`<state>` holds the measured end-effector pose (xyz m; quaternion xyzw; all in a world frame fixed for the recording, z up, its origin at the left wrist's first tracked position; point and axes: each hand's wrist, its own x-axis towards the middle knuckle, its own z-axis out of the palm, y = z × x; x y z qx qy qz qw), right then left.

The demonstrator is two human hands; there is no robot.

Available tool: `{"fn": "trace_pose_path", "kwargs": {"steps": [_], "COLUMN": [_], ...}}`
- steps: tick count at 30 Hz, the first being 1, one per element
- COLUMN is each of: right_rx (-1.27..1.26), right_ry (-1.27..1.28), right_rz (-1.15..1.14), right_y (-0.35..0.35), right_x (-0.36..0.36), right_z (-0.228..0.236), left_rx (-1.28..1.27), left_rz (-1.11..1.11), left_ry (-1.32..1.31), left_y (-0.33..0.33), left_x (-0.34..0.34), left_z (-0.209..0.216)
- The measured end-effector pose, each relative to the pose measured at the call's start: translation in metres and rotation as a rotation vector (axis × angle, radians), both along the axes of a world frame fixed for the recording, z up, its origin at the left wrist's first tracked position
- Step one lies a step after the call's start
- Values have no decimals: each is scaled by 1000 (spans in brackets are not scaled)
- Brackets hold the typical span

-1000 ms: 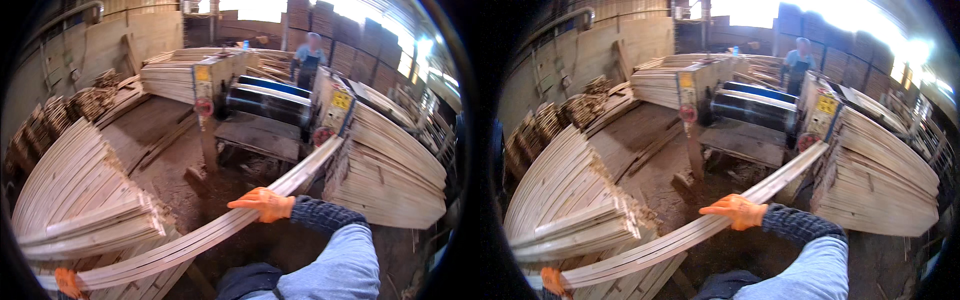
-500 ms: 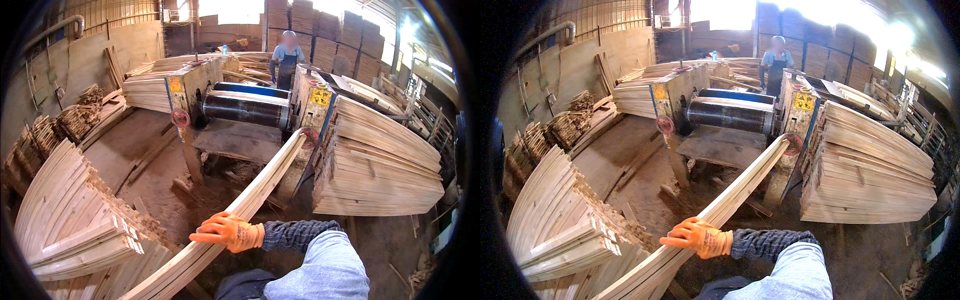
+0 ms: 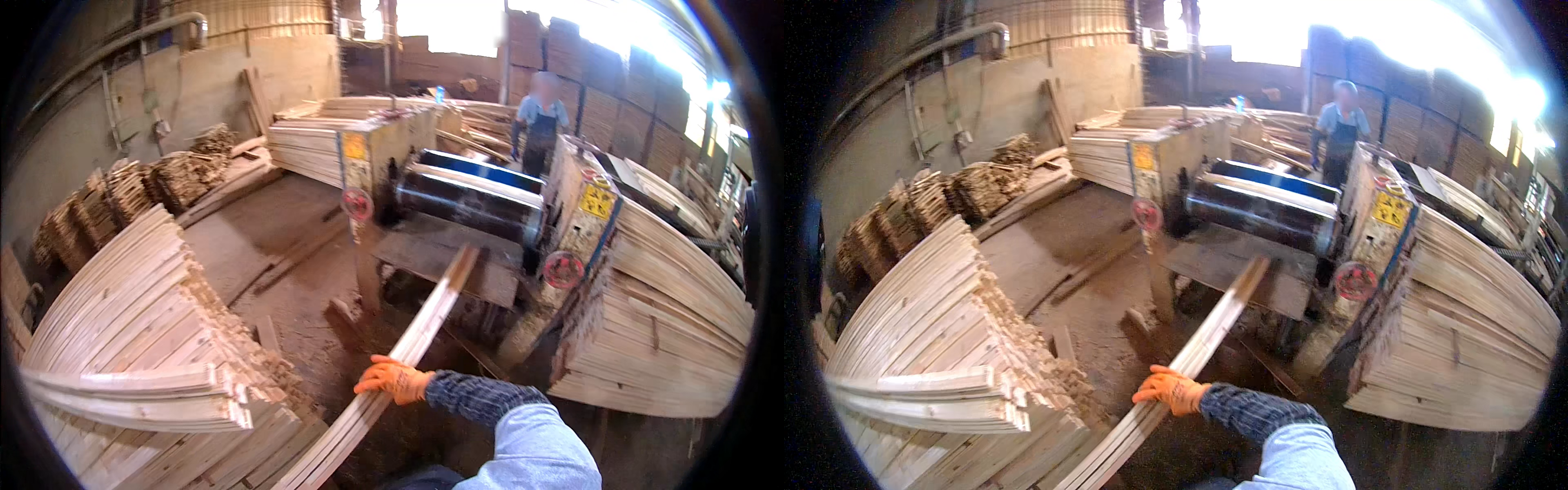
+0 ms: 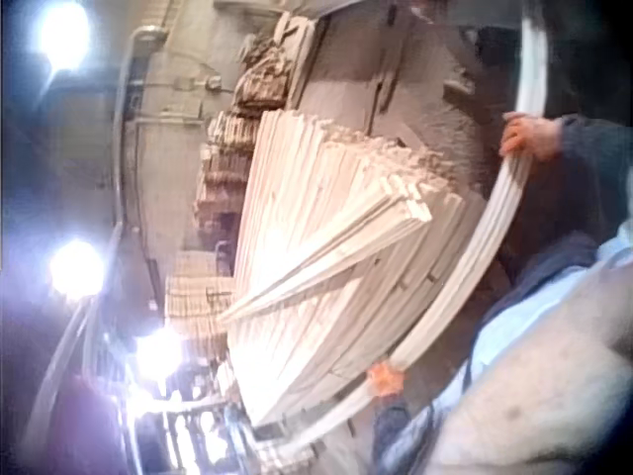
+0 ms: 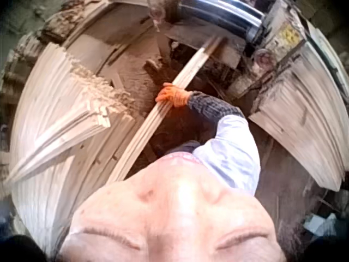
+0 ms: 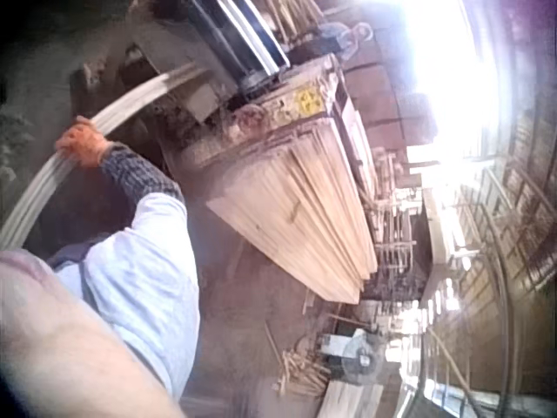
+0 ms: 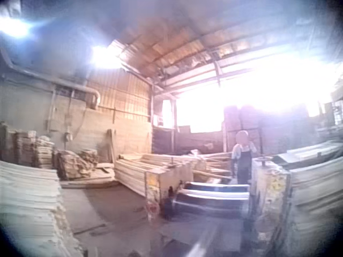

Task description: The person picks up wooden planks from a large stack and feeds them into a roller machine one at a time, then returns to the stack to retrieve and organize the remaining planks, eventually tying a red cord around the end of the stack.

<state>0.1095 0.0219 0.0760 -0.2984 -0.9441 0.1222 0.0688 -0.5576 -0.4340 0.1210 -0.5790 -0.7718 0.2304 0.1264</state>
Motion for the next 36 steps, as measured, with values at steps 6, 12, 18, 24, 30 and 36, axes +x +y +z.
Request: {"fn": "trace_pose_path", "kwargs": {"steps": [6, 12, 18, 24, 30, 36], "right_rx": [32, 90, 47, -76, -94, -115], "right_ry": [32, -162, 17, 115, 298, -48], "right_rz": [-93, -220, 25, 254, 328, 307], "right_y": [93, 183, 210, 156, 100, 102], "right_x": [84, 192, 222, 149, 47, 8], "right_z": [-38, -45, -80, -89, -126, -101], "left_rx": [-122, 192, 467, 635, 525, 451], "left_rz": [-209, -647, -448, -197, -76, -102], "left_ry": [-64, 200, -105, -59, -284, -443], "left_y": [32, 118, 188, 275, 342, 403], "left_x": [80, 195, 323, 404, 428, 476], "left_z": [-44, -101, -164, -228, -216, -192]}}
